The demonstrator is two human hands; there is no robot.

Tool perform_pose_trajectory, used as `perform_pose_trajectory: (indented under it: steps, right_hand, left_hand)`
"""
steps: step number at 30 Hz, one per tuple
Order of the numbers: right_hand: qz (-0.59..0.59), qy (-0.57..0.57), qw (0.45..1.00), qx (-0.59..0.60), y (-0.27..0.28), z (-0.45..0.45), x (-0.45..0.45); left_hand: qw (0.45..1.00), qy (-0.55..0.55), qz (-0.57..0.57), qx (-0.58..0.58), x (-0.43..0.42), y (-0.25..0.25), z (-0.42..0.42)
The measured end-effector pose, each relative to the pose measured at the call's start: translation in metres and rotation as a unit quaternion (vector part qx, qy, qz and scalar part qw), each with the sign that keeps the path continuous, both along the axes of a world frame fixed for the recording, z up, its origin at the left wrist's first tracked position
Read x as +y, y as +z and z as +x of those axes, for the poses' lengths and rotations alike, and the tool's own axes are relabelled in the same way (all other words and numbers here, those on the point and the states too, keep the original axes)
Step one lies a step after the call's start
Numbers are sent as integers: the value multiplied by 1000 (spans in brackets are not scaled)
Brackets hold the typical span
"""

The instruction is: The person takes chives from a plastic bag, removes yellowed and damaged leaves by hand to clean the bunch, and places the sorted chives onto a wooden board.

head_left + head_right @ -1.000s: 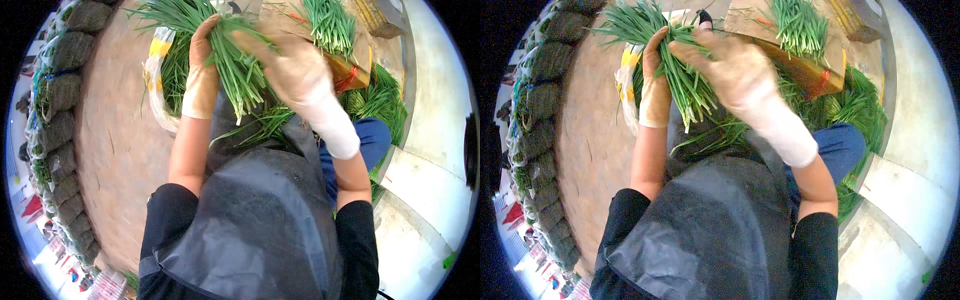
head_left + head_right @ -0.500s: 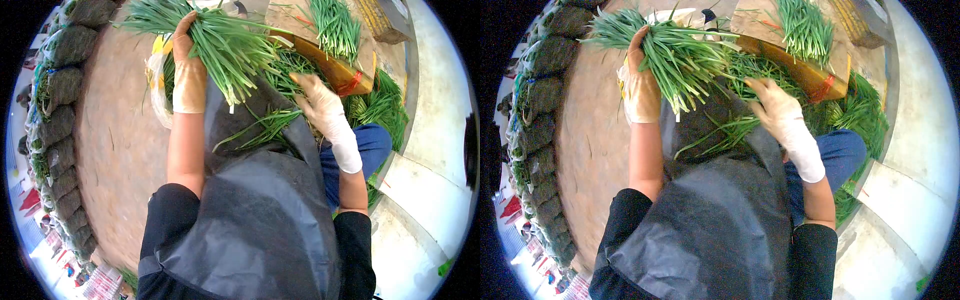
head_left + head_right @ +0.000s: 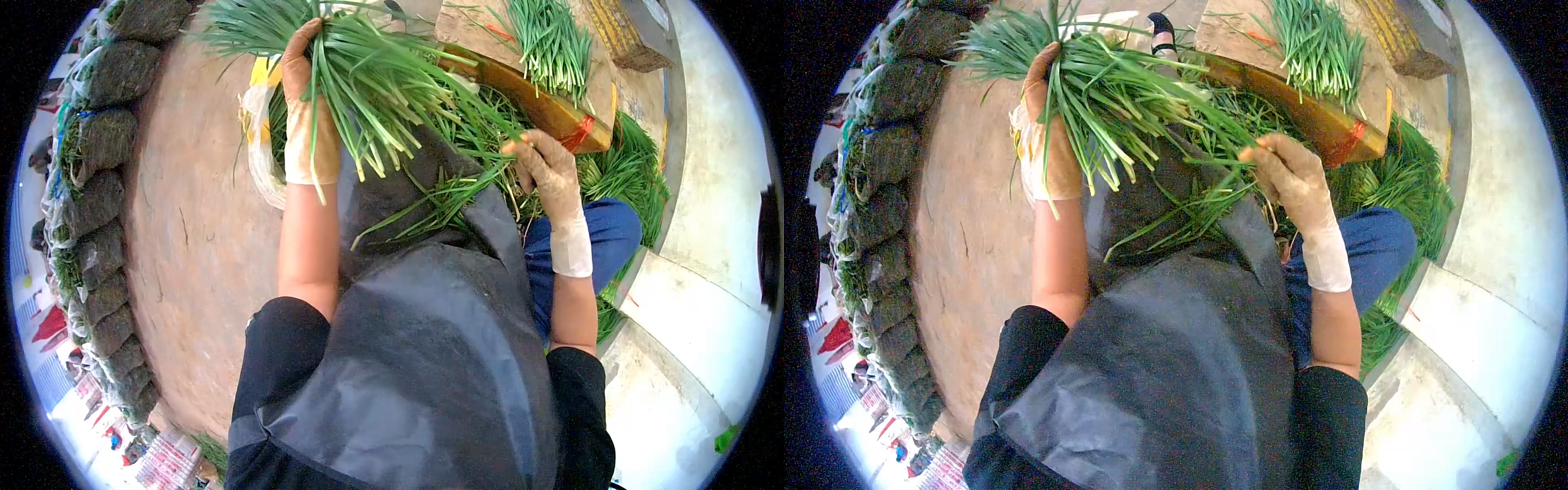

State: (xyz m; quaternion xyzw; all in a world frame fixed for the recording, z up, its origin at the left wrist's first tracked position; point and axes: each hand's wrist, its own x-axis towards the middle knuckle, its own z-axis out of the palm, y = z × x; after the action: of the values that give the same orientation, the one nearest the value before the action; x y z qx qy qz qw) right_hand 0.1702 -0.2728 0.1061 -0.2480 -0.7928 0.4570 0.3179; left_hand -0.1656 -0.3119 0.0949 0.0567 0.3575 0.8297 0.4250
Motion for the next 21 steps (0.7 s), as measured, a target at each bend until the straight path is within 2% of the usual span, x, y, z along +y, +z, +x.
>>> perform_pose_trajectory:
  steps: [2,4,5,6,7,8,9,10,11,13,14,15,16,18,19,21]
  right_hand:
    - [-285,-66,956,5,-12,21,-5]
    - [-265,-100,959,-5,-29,37,4]
    - [-297,-86,949,-67,-32,42,14]
    - [-250,-23,949,-192,-60,52,29]
    - [35,-67,915,-396,-59,48,20]
    - [317,-105,767,-548,-59,42,13]
    - [377,-164,857,-309,-57,31,19]
    - [270,-164,937,-151,-38,9,16]
    - [241,-160,950,-116,-2,-13,6]
    - [380,-143,910,-86,45,-53,-12]
    - [414,-152,894,-81,56,-72,-19]
    - [434,-151,879,-125,65,-87,-22]
    - [477,-171,855,-110,63,-103,-16]
    - [534,-162,808,-191,45,-115,4]
    - [470,-134,841,-231,51,-112,5]
    - [494,-152,838,-173,68,-107,13]
  left_hand:
    - [999,-11,3,36,-4,3,-8]
    - [996,-41,41,-68,-11,14,-10]
    - [997,-35,56,-50,-13,12,-17]
    - [997,-32,55,-48,-16,11,-19]
    - [997,-36,54,-53,-19,12,-21]
    - [996,-40,54,-58,-20,13,-22]
    - [998,-32,35,-49,-20,16,-17]
    - [998,-30,36,-48,-19,17,-15]
    - [997,-39,51,-48,-20,17,-12]
    - [995,-52,46,-65,-19,22,5]
    - [995,-58,49,-64,-13,20,7]
    - [998,-27,46,-34,-8,13,8]
    - [999,7,43,-5,-4,6,9]
    - [997,-17,74,-8,-4,1,13]
    - [998,-42,52,-5,-7,11,24]
    - [998,-67,-1,12,-14,36,47]
